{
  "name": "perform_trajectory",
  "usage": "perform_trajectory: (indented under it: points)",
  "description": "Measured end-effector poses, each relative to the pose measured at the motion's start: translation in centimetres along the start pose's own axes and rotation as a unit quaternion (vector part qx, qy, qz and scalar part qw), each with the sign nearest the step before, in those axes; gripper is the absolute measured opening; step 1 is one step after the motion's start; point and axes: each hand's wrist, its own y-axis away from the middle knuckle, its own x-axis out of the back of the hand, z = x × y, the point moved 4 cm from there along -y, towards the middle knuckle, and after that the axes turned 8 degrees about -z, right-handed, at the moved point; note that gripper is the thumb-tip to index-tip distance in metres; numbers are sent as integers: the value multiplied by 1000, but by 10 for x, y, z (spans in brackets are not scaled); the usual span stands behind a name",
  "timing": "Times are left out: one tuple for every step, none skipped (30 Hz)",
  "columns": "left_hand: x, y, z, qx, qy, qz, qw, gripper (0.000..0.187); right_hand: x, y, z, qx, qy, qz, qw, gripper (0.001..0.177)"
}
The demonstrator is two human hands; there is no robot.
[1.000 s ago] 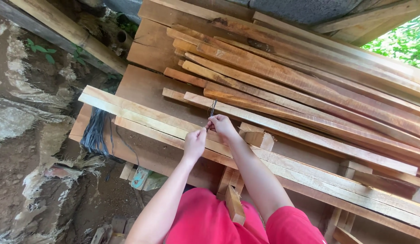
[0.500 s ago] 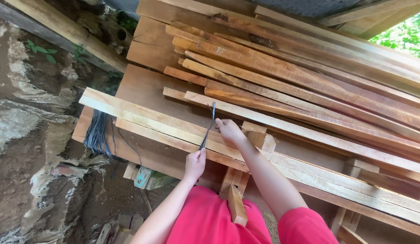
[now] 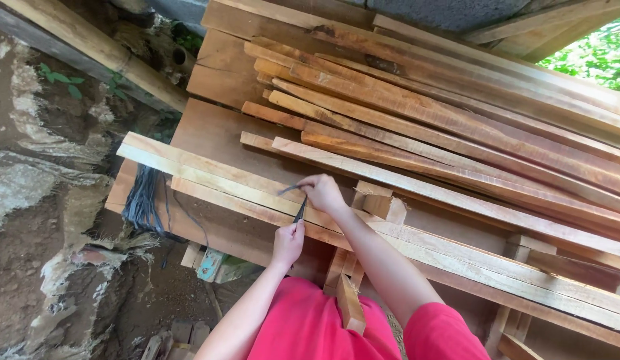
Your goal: The person ties a bundle of wooden planks together using a black strap. They wrap the strap around the planks, pull it tight, and tie a knot to secure the bundle. The person then lifts the tied bundle and places it on a stack of other planks.
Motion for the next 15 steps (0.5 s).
perform_trajectory:
  points:
    - [0, 2, -1, 3, 1, 2, 1000, 51, 0, -5, 1, 0, 1, -4, 1000, 23]
    - [0, 3, -1, 2, 4, 6, 1000, 51, 2, -10, 3, -11, -74, 28, 997, 18]
    - [0, 1, 1, -1, 6, 10, 1000, 51, 6, -17, 4, -20, -147, 61, 987, 17]
    - [2, 2, 0, -1, 7, 14, 1000, 51, 5, -29, 12, -18, -146, 59, 987, 17]
    - [2, 2, 0, 0, 9, 10, 1000, 51, 6, -39, 23, -42, -168, 81, 982, 14]
    - [2, 2, 0, 1, 11, 6, 1000, 51, 7, -50, 33, -65, -189, 103, 974, 14]
    - [1, 2, -2, 2, 12, 8, 1000, 51, 10, -49, 31, -65, -187, 101, 975, 14]
    - [1, 2, -5, 0, 17, 7, 1000, 51, 11, -48, 30, -79, -167, 80, 979, 25]
    - [-1, 2, -7, -1, 21, 5, 1000, 51, 13, -47, 31, -95, -148, 60, 983, 37]
    - [-1, 1, -8, 0, 22, 4, 1000, 51, 14, -35, 35, -96, -146, 60, 983, 37]
    - [-2, 1, -9, -1, 22, 5, 1000, 51, 14, -24, 38, -104, -96, 40, 989, 50]
    - [-2, 1, -9, -1, 21, 6, 1000, 52, 13, -12, 42, -111, -46, 21, 993, 64]
    - [-2, -1, -12, -1, 23, 6, 1000, 52, 8, -5, 44, -111, -43, 20, 993, 64]
    - [-2, -3, -13, -4, 20, 10, 1000, 52, 2, 2, 45, -119, 5, 2, 993, 55]
    - [-4, -2, -17, -5, 15, 10, 1000, 52, -6, 13, 50, -129, 52, -17, 990, 47]
